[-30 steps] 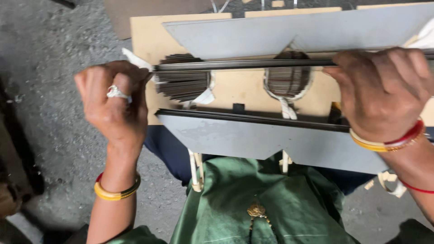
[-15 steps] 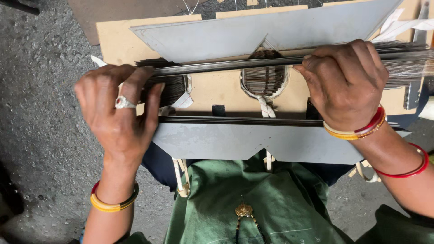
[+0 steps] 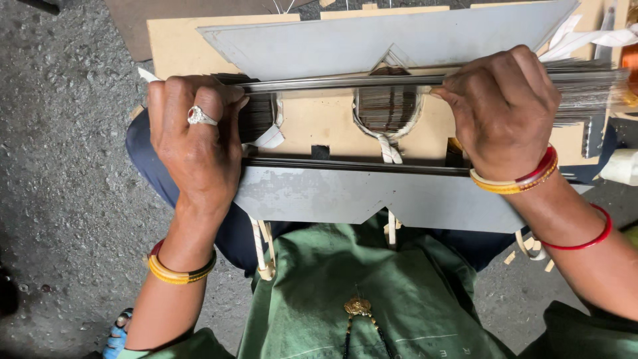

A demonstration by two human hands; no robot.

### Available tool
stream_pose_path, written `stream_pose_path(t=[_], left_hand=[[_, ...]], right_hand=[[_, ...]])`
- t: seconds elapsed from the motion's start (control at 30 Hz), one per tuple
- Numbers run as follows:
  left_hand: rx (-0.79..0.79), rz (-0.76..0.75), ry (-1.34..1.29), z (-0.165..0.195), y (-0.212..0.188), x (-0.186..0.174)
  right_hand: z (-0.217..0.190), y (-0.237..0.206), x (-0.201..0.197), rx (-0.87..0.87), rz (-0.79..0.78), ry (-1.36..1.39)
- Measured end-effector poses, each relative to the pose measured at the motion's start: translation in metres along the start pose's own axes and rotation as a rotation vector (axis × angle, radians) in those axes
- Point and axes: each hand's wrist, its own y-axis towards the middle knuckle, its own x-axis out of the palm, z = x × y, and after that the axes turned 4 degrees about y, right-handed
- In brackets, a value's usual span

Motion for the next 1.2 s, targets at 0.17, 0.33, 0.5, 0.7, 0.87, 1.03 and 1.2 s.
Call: stream_pose_path(t=[0.17, 0.33, 0.5, 0.7, 0.87, 1.03, 1.2], left_hand=[[-0.002, -0.005, 0.065, 0.002, -0.001, 0.003], [0.047, 0.063, 0.027, 0.004, -0.003, 0.005], [0.052, 0.024, 0.087, 0.005, -0.004, 0.01], [0.1, 0.012, 0.143, 0.009, -0.004, 0.017], [0.138, 0.005, 0.179, 0.013, -0.002, 0.021], [0.189, -0.027, 0.242, 0.013, 0.0, 0.022], [0.316, -0.057, 0.318, 0.01, 0.001, 0.02]], right_hand=[[-0.006, 0.005, -0.001, 0.041, -0.006, 0.028], [-0.01, 0.001, -0.005, 0.057, 0.034, 0.037], [-0.006, -0.011, -0.011, 0.101, 0.011, 0.036], [0.004, -0.02, -0.01, 0.104, -0.016, 0.006], [0.008, -0.022, -0.01, 0.113, -0.023, 0.009], [0.01, -0.02, -0.01, 0.103, -0.024, -0.017], [0.012, -0.018, -0.008, 0.054, -0.005, -0.017]])
